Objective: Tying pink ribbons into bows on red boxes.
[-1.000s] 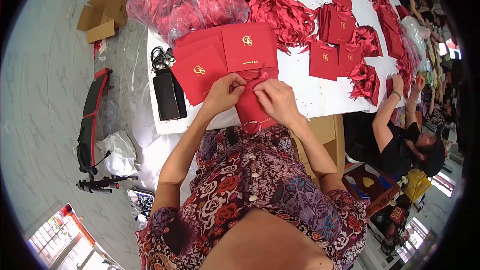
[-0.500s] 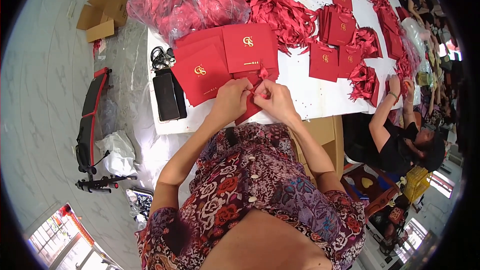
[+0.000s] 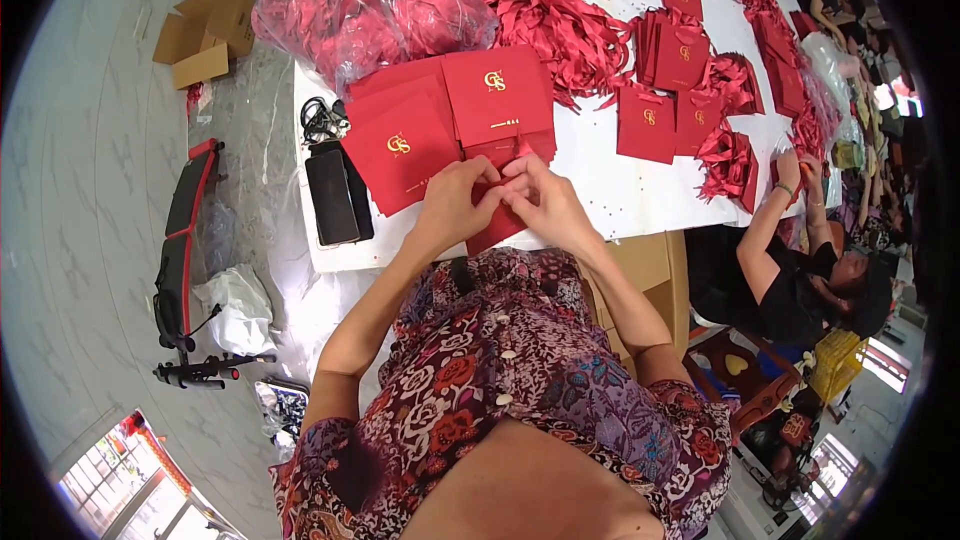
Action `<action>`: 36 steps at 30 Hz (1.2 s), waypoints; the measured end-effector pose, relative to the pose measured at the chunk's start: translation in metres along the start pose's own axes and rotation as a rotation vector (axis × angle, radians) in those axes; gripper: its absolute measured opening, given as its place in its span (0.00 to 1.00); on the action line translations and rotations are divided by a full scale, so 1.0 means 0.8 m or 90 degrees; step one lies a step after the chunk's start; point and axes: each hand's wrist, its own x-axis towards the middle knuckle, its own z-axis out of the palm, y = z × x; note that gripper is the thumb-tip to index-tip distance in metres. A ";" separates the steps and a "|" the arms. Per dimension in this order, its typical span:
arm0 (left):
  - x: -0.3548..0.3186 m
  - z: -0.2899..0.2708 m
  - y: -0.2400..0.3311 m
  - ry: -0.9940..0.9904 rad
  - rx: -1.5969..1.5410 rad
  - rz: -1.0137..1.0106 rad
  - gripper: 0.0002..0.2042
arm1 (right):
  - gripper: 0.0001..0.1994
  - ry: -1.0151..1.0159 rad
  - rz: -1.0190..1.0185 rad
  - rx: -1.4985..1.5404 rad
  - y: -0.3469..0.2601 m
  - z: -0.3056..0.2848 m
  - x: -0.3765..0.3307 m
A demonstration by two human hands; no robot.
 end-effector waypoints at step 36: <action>0.004 0.011 -0.005 -0.064 -0.114 -0.028 0.07 | 0.27 -0.016 0.163 -0.288 0.036 -0.092 0.059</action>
